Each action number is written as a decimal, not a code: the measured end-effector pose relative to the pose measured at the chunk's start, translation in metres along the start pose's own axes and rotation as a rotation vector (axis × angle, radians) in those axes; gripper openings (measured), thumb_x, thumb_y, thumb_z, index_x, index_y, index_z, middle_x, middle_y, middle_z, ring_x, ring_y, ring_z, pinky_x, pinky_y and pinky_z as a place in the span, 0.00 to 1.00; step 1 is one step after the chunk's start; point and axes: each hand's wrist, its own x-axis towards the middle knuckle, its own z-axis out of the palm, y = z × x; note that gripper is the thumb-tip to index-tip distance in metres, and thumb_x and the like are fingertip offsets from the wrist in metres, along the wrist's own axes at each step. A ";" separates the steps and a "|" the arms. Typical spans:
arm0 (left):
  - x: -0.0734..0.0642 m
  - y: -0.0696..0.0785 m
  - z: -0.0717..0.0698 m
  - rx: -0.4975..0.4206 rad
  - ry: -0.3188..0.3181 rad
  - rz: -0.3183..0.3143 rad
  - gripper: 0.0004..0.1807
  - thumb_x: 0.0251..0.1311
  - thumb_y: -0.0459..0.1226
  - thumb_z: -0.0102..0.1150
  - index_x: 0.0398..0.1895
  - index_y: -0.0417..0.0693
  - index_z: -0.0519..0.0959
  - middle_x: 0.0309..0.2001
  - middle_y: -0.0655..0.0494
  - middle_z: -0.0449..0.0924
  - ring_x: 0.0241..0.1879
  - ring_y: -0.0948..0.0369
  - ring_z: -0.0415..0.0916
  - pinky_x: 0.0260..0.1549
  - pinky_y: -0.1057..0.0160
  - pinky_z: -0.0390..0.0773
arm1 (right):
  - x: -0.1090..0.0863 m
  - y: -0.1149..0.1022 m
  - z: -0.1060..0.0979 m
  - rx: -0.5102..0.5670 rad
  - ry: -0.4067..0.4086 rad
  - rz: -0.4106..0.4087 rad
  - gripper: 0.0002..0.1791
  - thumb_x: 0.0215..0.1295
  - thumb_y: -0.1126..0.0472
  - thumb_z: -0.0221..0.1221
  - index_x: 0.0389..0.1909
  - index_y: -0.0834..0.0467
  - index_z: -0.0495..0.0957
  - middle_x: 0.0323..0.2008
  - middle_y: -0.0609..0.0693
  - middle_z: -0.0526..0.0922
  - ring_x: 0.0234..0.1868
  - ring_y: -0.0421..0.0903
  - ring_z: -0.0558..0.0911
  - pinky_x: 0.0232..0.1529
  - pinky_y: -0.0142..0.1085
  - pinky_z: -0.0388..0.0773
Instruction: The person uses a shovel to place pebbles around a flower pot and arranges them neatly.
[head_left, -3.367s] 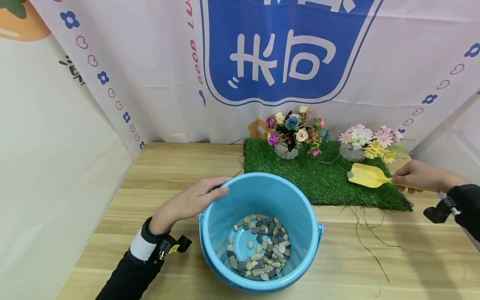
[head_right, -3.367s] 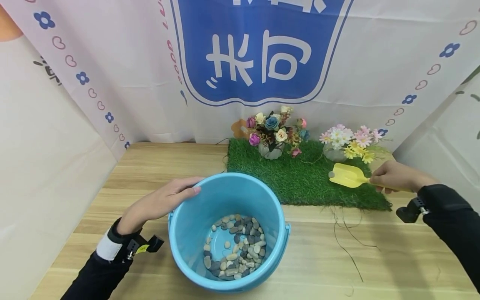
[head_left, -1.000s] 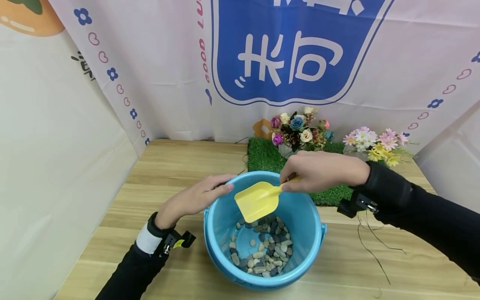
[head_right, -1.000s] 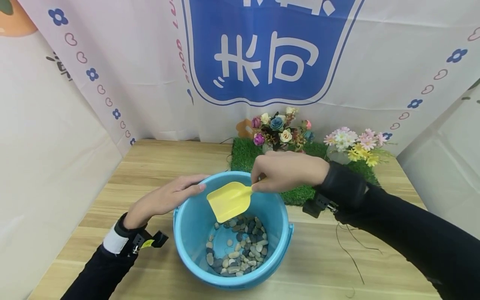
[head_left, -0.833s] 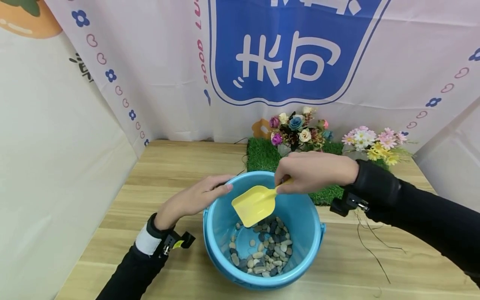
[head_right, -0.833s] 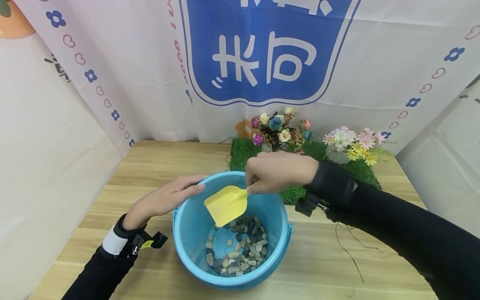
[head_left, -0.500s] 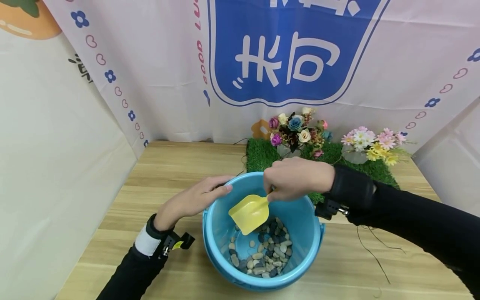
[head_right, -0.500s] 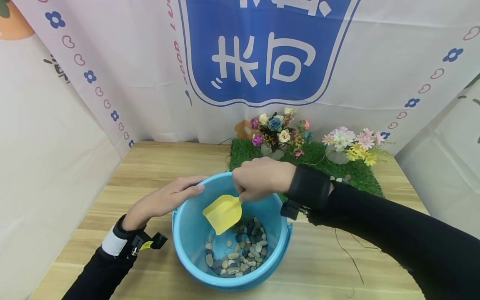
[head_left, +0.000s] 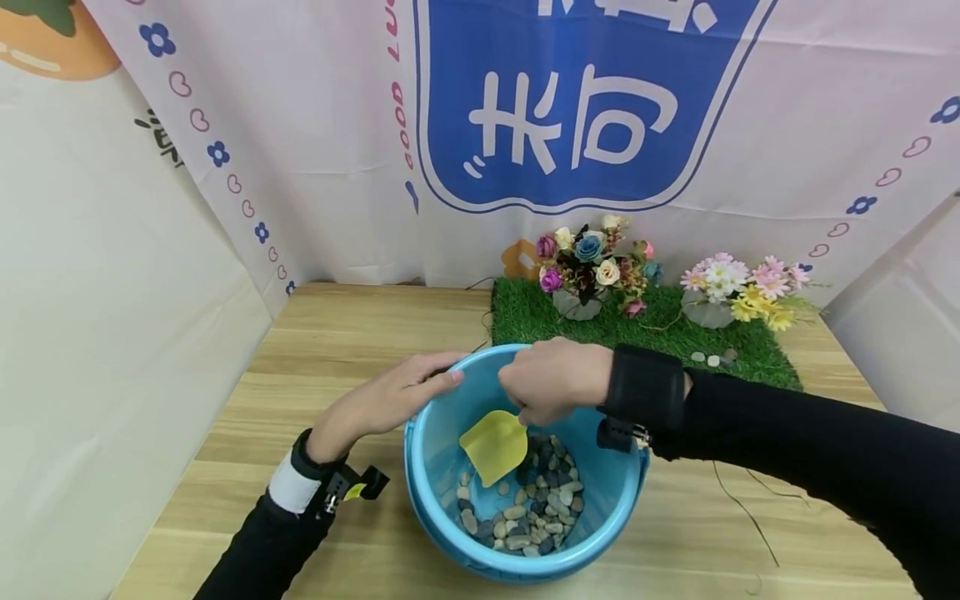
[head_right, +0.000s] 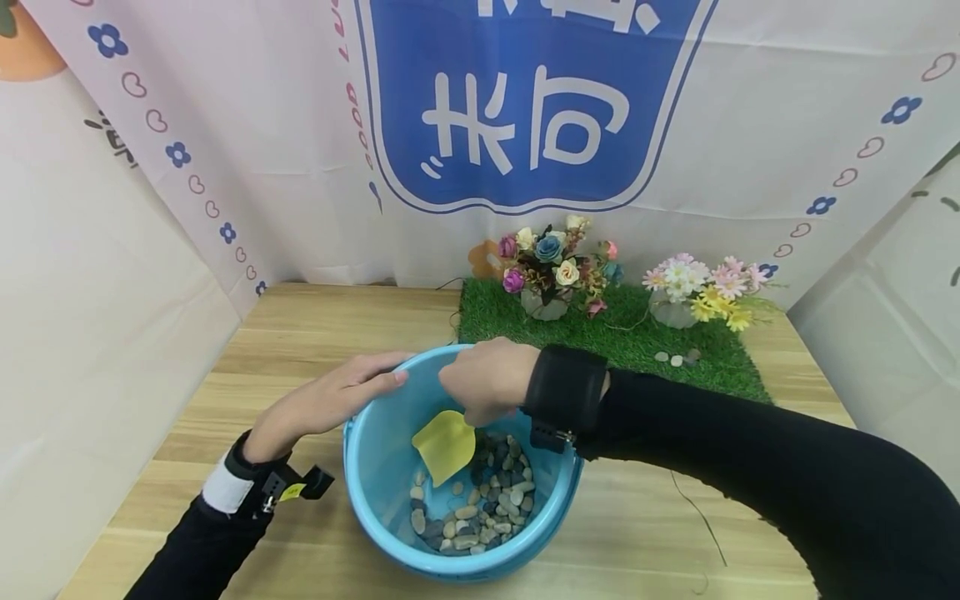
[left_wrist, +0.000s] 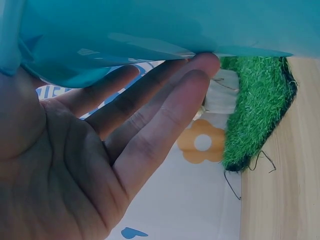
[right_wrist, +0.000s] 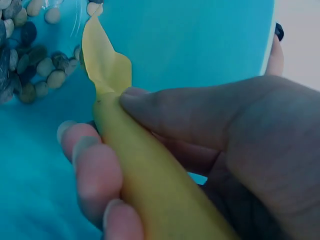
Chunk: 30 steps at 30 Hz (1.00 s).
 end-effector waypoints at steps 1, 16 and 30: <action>0.000 0.000 0.000 0.000 0.000 0.003 0.19 0.73 0.42 0.34 0.64 0.53 0.64 0.51 0.49 0.76 0.38 0.55 0.80 0.32 0.58 0.82 | 0.001 -0.002 0.001 0.002 -0.016 0.008 0.14 0.63 0.52 0.57 0.21 0.49 0.68 0.13 0.43 0.65 0.14 0.39 0.66 0.16 0.30 0.62; 0.000 -0.001 0.000 0.004 0.002 0.012 0.19 0.73 0.41 0.35 0.64 0.54 0.64 0.50 0.53 0.76 0.37 0.57 0.80 0.31 0.58 0.82 | 0.014 -0.010 0.013 -0.020 -0.065 0.039 0.07 0.64 0.51 0.56 0.33 0.49 0.72 0.21 0.43 0.73 0.19 0.39 0.72 0.22 0.32 0.70; 0.000 -0.003 0.000 -0.008 0.004 0.013 0.20 0.73 0.42 0.35 0.65 0.54 0.63 0.52 0.52 0.74 0.40 0.56 0.79 0.34 0.58 0.82 | 0.028 -0.007 0.027 0.077 -0.144 -0.034 0.12 0.65 0.51 0.56 0.23 0.50 0.70 0.16 0.43 0.70 0.15 0.38 0.68 0.16 0.30 0.63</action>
